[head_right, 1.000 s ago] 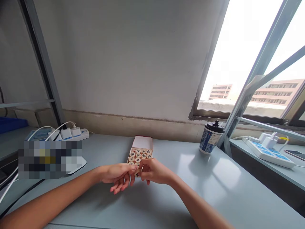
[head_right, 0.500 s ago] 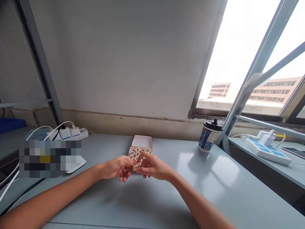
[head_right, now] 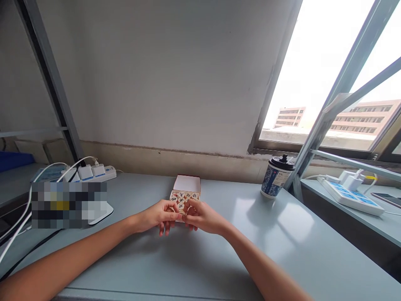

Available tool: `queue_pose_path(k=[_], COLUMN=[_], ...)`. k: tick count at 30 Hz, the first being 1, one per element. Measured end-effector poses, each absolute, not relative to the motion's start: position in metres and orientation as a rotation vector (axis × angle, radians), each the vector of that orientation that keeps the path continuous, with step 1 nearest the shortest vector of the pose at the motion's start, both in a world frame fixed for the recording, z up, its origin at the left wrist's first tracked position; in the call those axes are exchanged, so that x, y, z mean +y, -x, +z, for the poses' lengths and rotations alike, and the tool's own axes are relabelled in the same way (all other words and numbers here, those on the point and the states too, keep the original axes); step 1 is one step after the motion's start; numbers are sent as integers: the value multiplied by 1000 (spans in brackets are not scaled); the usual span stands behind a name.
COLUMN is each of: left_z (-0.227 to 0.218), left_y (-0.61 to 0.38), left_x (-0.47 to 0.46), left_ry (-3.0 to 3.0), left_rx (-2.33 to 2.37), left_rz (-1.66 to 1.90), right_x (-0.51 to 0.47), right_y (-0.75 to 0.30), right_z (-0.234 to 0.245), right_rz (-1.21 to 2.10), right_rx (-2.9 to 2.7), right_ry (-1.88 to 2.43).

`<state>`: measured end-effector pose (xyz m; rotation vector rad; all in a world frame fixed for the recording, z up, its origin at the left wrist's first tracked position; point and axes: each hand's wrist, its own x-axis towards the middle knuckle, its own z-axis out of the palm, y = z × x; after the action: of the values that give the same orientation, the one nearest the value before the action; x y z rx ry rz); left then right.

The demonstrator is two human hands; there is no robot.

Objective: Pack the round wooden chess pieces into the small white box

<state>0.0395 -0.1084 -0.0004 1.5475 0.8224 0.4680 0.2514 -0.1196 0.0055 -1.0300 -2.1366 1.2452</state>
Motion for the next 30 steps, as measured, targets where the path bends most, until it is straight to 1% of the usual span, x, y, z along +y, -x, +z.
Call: queue_pose_path(k=[15,25,30], left_z=[-3,-4,-2], left_y=[-36,-35,-37], left_x=[-104,-102,-105], left_ry=[-1492,-1481,-1502], left_rx=[821,809,797], left_rz=[279,316,379], right_x=[-122,-121,-122], right_y=[-251,-250,-251], right_z=[4,0,6], right_rz=[1232,1239,1217], right_rx=[-2128,-2165,-2175], right_ry=[1092,1063,1076])
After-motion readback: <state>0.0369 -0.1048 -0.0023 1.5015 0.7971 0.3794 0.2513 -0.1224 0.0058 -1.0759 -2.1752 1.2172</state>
